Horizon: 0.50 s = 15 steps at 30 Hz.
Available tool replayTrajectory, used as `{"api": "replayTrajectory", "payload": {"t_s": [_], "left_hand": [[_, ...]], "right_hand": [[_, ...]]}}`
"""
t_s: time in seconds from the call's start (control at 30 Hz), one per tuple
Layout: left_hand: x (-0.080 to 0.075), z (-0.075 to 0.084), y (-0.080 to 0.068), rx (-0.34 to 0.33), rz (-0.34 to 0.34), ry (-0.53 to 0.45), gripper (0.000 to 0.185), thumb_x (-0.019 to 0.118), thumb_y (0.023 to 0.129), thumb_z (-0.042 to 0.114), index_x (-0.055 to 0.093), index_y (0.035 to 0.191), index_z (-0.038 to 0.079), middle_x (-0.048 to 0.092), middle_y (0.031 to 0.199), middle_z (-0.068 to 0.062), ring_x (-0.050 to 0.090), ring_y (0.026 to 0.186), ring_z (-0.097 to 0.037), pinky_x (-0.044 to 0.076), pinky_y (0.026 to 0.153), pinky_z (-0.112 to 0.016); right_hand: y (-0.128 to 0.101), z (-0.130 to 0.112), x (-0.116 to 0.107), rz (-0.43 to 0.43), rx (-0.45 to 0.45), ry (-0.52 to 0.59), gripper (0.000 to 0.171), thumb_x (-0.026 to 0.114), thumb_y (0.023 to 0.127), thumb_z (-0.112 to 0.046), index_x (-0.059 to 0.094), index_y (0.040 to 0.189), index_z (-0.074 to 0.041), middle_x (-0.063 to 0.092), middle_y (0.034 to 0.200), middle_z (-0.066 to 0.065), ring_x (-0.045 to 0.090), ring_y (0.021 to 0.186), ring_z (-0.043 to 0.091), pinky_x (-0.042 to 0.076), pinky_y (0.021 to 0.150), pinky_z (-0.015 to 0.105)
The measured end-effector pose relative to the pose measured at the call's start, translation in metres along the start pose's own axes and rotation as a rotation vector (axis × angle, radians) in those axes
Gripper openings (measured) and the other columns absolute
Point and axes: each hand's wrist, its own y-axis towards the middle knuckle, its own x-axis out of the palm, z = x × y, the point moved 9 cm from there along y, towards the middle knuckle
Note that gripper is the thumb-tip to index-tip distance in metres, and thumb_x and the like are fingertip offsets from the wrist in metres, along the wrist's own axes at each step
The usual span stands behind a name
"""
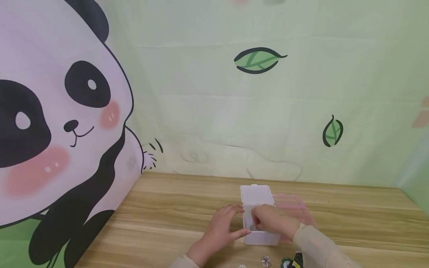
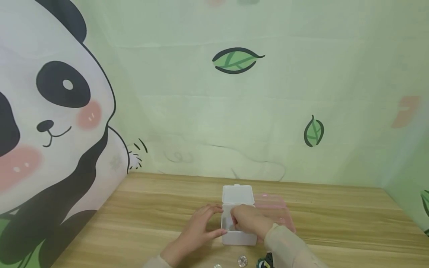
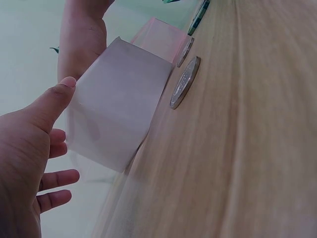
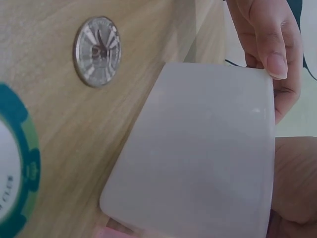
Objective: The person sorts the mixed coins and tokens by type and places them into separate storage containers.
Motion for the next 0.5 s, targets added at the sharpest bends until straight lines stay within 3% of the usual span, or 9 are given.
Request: {"api": "replayTrajectory", "payload": {"t_s": [0.5], "left_hand": [[-0.0022,0.0015,-0.0001,0.007,0.009,0.008,0.050,0.070,0.083,0.044,0.058,0.121,0.014,0.058,0.133,0.000,0.055,0.122,-0.020,0.044,0.103,-0.043]], "right_hand": [[0.0018,0.0032,0.0001,0.007,0.053,0.002,0.022,0.071,0.079,-0.003,0.054,0.069,-0.011,0.050,0.061,-0.005,0.043,0.057,0.009,0.035,0.052,0.021]]}}
